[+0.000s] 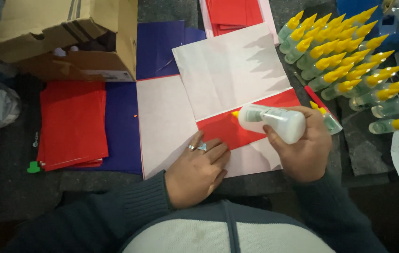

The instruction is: Assembling paper products by folding and gluing sheets of red and pink paper at a workbench.

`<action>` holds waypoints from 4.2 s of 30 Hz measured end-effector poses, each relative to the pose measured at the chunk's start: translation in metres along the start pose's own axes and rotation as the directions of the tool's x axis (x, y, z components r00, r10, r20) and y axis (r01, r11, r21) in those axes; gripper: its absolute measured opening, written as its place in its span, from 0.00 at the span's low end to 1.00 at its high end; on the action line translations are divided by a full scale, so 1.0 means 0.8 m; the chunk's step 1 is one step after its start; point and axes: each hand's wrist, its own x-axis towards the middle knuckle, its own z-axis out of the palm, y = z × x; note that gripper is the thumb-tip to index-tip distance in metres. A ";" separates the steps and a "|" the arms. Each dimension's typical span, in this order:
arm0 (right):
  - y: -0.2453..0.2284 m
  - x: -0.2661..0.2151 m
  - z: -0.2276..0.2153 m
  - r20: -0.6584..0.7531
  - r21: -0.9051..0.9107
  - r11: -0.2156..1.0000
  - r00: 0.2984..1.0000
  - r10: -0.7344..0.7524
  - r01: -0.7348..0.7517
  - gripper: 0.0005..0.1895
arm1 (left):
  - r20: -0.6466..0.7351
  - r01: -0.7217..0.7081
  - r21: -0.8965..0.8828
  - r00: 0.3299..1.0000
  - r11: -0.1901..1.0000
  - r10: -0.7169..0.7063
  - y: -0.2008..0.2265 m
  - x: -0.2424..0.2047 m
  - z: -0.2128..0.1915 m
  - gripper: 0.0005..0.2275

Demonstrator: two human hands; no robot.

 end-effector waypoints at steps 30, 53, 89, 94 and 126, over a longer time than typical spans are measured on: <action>0.046 0.011 -0.091 -0.030 0.335 0.929 0.983 0.179 -0.159 0.12 | -0.064 -0.050 0.101 0.996 0.994 0.057 -0.008 -0.009 0.012 0.15; 0.129 0.042 -0.203 -0.288 -0.106 0.990 0.950 -0.122 0.095 0.24 | -0.100 0.055 0.067 0.994 0.996 -0.048 0.001 0.003 0.004 0.09; 0.133 0.141 -0.148 -0.059 -0.249 0.919 0.942 -0.330 0.306 0.25 | -0.088 0.070 0.040 0.994 0.997 -0.066 0.001 0.003 0.003 0.09; 0.134 0.136 -0.151 -0.060 -0.295 0.898 0.932 -0.358 0.326 0.27 | -0.110 0.066 0.032 0.992 0.997 -0.062 0.003 0.003 0.002 0.08; 0.084 0.048 -0.073 0.636 -0.217 0.724 0.658 -0.404 0.655 0.13 | -0.116 -0.002 0.071 0.993 0.997 0.011 0.012 0.003 -0.017 0.10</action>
